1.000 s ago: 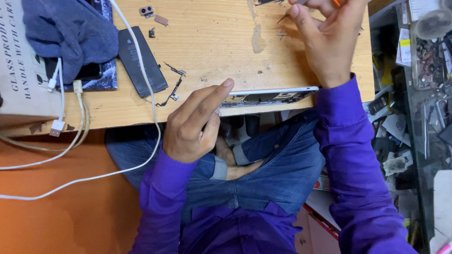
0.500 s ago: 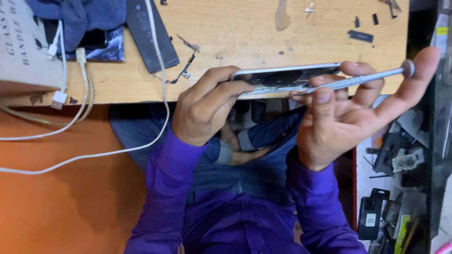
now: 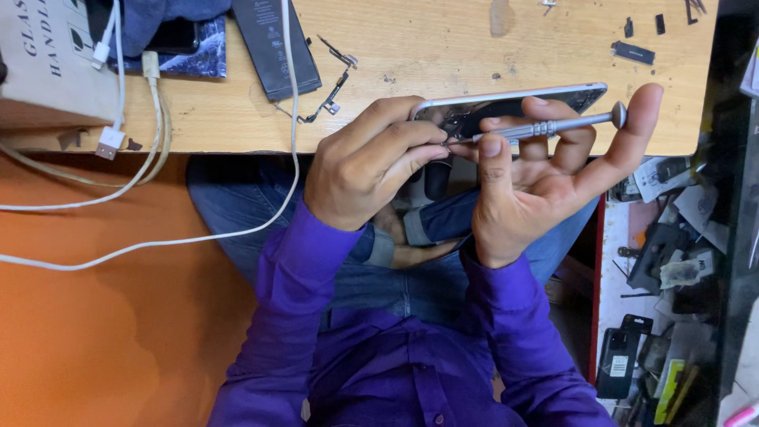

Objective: The person uses a screwdriver to remove screws from the back of a disassembled smartphone. They then use a small white tool to pry and adjust internal components near the camera module. The person continues to remove screws and manipulate parts inside the phone chassis.

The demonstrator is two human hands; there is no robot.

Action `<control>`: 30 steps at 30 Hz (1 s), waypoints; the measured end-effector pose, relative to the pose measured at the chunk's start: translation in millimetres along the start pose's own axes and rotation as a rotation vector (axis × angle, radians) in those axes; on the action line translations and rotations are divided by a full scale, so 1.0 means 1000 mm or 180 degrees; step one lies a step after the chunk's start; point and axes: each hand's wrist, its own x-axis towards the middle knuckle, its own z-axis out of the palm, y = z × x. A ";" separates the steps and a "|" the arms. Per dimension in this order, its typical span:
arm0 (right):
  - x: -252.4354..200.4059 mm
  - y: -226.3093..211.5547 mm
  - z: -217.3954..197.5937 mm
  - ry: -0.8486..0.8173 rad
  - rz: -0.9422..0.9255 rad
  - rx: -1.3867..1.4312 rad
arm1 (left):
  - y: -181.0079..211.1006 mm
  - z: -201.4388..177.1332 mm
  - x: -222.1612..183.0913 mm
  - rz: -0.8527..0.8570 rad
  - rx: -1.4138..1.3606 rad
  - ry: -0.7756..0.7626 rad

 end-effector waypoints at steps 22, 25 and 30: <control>-0.006 0.009 0.001 0.0006 -0.0260 0.0012 | 0.000 0.003 -0.003 0.0007 0.0156 0.0070; -0.004 0.007 0.003 -0.0024 -0.0310 0.0016 | -0.001 0.003 -0.002 0.0023 0.0168 0.0072; -0.001 -0.002 0.005 0.0449 0.0280 0.0368 | 0.000 -0.005 0.001 0.0048 0.0043 -0.0198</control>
